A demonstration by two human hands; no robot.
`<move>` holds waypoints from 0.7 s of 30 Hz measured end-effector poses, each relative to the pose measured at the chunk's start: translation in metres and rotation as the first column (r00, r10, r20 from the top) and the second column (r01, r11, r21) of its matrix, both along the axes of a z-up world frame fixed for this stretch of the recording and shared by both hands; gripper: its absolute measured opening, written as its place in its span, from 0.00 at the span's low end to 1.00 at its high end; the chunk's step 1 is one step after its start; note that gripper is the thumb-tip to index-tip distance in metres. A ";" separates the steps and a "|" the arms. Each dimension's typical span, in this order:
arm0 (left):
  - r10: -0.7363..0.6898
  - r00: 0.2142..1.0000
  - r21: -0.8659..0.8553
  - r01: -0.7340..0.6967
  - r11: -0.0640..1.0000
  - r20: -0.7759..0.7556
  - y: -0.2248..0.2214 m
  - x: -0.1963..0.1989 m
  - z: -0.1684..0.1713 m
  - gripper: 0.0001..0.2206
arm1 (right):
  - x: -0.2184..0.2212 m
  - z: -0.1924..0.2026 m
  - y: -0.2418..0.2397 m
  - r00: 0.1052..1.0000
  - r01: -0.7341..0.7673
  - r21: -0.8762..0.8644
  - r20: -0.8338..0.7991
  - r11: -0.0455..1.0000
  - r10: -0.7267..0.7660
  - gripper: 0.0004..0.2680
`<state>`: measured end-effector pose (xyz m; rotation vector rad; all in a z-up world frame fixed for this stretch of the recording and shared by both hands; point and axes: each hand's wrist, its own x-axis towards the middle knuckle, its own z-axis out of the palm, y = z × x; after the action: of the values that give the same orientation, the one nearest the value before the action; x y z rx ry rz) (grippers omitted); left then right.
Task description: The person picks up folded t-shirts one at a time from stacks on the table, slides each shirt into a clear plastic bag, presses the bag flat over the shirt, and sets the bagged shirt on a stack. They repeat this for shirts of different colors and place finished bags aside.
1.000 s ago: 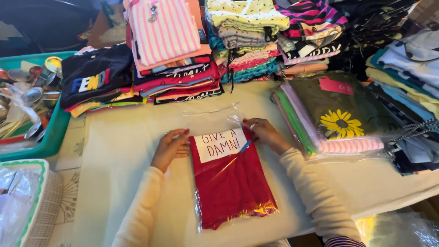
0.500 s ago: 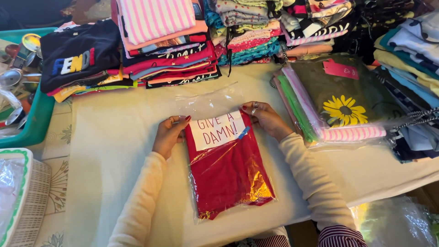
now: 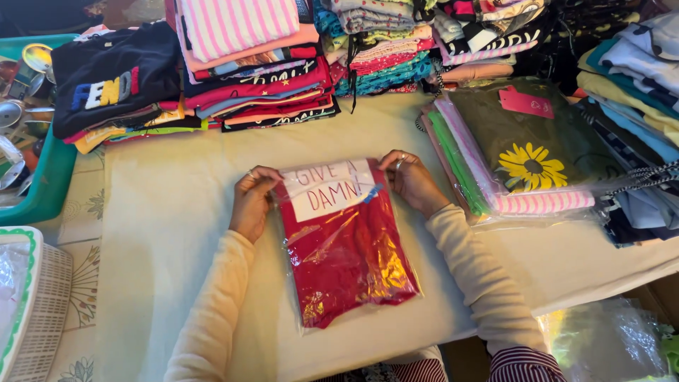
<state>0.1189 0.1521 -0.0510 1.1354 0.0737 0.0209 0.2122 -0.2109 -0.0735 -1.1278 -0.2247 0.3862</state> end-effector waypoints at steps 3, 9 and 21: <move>0.025 0.983 -0.003 -0.025 1.000 0.181 0.019 0.007 -0.016 0.04 | -0.007 0.030 -0.005 0.999 -0.016 -0.034 0.050 0.999 0.018 0.07; 0.060 0.998 0.248 -0.062 0.967 0.014 0.006 -0.011 0.040 0.03 | -0.020 0.060 0.028 0.913 0.262 -0.304 0.385 0.916 -0.133 0.07; -0.245 0.660 0.567 -0.330 0.754 0.710 -0.049 -0.074 0.252 0.17 | -0.065 0.298 0.040 0.620 0.329 -0.877 0.480 0.351 0.620 0.18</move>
<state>0.0452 0.1029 0.2009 1.7669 -0.7320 0.6265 0.1468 -0.1710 0.2246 -2.4902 -1.0394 0.1320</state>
